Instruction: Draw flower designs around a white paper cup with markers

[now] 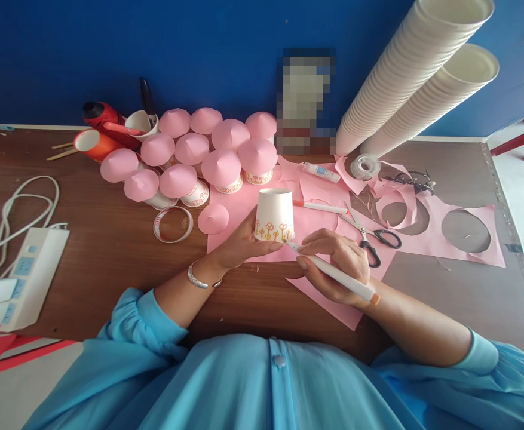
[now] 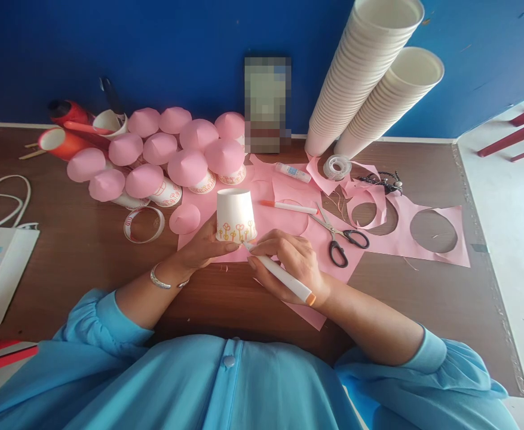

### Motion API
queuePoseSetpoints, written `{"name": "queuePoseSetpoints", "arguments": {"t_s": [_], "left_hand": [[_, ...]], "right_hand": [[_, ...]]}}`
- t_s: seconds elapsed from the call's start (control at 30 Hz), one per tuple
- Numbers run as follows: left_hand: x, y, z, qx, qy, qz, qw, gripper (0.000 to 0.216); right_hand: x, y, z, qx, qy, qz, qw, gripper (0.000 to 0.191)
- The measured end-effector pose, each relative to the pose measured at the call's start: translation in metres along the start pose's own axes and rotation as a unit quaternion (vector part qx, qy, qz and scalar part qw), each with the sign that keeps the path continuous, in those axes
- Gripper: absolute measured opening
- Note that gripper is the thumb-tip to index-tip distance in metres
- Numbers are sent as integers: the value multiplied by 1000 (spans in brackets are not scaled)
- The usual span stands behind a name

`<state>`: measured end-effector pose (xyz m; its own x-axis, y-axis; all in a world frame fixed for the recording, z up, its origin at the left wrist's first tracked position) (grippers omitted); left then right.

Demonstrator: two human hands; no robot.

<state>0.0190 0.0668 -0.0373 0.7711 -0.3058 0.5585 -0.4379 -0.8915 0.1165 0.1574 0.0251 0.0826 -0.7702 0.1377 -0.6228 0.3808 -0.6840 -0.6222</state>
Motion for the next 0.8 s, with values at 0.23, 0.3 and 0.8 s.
{"name": "queuePoseSetpoints", "arguments": {"t_s": [0.23, 0.3, 0.8], "left_hand": [[0, -1, 0, 0, -14, 3, 1000, 58], [0, -1, 0, 2, -16, 6, 1000, 57], [6, 0, -1, -4, -17, 18, 1000, 67]], "right_hand": [[-3, 0, 2, -12, 2, -6, 1000, 15], [-2, 0, 2, -12, 5, -5, 1000, 14], [-2, 0, 3, -12, 7, -1, 1000, 14]]}}
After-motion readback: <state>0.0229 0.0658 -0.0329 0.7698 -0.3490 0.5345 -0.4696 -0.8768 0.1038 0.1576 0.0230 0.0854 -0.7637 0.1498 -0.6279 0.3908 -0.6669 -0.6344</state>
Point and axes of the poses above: each hand's wrist, its own y-axis away from the middle knuckle, its own x-axis out of the palm, z = x × y, the point moved 10 cm from there along -y, towards the middle knuckle, and after that the axes turned 15 degrees about y, right-handed, at the moved point
